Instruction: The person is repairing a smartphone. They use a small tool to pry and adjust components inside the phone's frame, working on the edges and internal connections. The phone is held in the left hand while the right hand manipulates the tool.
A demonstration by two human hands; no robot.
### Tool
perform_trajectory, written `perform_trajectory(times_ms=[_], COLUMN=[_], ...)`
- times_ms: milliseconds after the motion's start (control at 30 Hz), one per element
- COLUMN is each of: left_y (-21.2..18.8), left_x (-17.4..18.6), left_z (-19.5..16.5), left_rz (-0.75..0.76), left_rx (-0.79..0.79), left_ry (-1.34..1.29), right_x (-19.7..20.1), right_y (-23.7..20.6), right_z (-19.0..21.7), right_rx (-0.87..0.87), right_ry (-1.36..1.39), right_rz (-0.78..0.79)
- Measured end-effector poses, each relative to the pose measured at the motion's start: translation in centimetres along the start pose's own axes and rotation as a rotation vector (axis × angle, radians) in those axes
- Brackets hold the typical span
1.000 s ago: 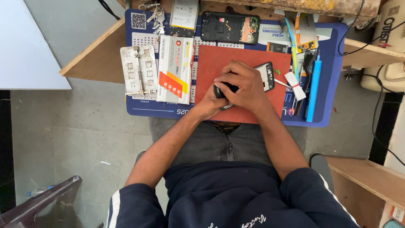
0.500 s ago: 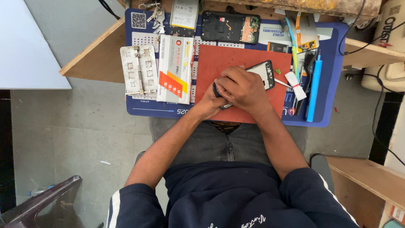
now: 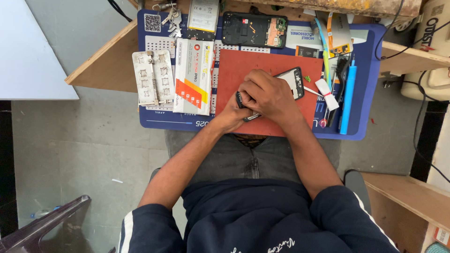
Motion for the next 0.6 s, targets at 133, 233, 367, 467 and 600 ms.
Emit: perform_trajectory(times_ms=[133,233,367,467,600], left_y=[-0.1,0.0,-0.2,-0.1,-0.2], left_x=[0.4,0.5,0.7,0.7,0.4], left_z=[0.3,0.4,0.5,0.1,-0.7], left_rz=[0.014,0.074,-0.001,-0.071,-0.101], left_rx=[-0.026,-0.081,-0.046,-0.049,-0.111], left_ry=[-0.011,-0.040,-0.024,-0.123,-0.166], right_x=[-0.1,-0.1,0.4,0.8,0.5], right_y=[0.0,0.0,-0.1,-0.4,-0.9], right_z=[0.0,-0.2,-0.7,-1.2,-2.0], right_rx=[-0.005,-0.002,-0.016,-0.016,-0.083], right_ry=[0.002,0.018,0.097,0.222,0.492], right_rz=[-0.003,-0.003,-0.031,-0.054,-0.022])
Point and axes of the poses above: each hand's wrist, its own y-axis towards the middle knuckle, its own x-axis out of the back of the hand, z = x × y, the point moved 4 cm from there along y, towards the middle knuckle, and after that the axes turned 6 degrees about z, right-handed, at the moved point
